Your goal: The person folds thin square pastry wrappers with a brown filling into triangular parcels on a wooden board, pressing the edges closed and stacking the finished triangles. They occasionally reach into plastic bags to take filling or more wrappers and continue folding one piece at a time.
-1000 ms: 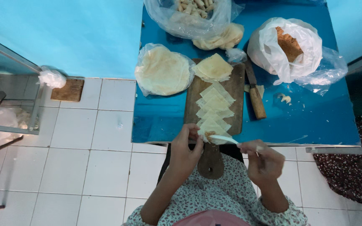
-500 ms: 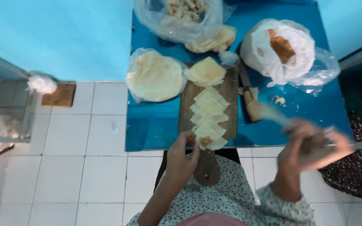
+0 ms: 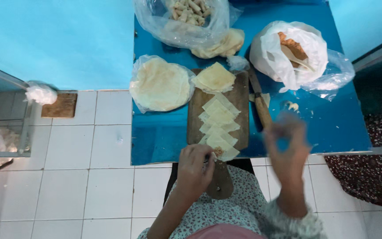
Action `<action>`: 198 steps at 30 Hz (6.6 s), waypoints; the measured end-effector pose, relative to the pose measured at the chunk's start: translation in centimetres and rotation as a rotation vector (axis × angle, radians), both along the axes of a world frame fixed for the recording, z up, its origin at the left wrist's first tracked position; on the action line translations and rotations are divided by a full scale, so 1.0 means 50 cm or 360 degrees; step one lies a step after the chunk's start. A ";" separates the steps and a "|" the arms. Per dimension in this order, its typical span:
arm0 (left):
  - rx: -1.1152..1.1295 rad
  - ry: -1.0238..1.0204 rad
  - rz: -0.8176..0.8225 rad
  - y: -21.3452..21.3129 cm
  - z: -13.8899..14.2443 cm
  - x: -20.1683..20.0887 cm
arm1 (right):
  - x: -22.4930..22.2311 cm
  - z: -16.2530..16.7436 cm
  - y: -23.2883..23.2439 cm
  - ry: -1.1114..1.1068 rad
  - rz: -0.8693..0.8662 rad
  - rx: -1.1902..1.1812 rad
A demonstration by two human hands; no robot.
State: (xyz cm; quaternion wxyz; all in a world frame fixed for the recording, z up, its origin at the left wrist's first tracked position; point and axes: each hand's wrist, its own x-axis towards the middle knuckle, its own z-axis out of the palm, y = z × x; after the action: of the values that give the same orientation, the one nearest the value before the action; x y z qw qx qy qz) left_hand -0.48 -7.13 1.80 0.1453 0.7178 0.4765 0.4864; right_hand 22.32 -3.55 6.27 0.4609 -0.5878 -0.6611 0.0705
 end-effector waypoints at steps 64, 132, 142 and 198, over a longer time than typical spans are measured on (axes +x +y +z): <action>0.0062 0.0312 -0.0568 0.023 0.015 -0.067 | -0.053 -0.103 -0.044 -0.0020 0.0870 -0.0120; 0.0028 0.0280 -0.0326 0.049 0.037 -0.035 | -0.084 -0.069 -0.012 0.0187 0.0642 -0.0532; -0.0246 0.0126 -0.0208 0.054 0.033 -0.019 | -0.064 -0.102 -0.012 -0.0049 0.1001 0.0112; -0.0391 0.0366 -0.0284 0.101 0.062 -0.035 | -0.064 -0.092 0.000 -0.0049 0.0961 0.0141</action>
State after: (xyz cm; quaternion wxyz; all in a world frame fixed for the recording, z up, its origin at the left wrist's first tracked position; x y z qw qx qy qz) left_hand -2.26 -2.09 4.88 0.2189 0.7849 0.4803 0.3245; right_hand 19.13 -3.54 1.68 0.4343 -0.3451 -0.8152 0.1665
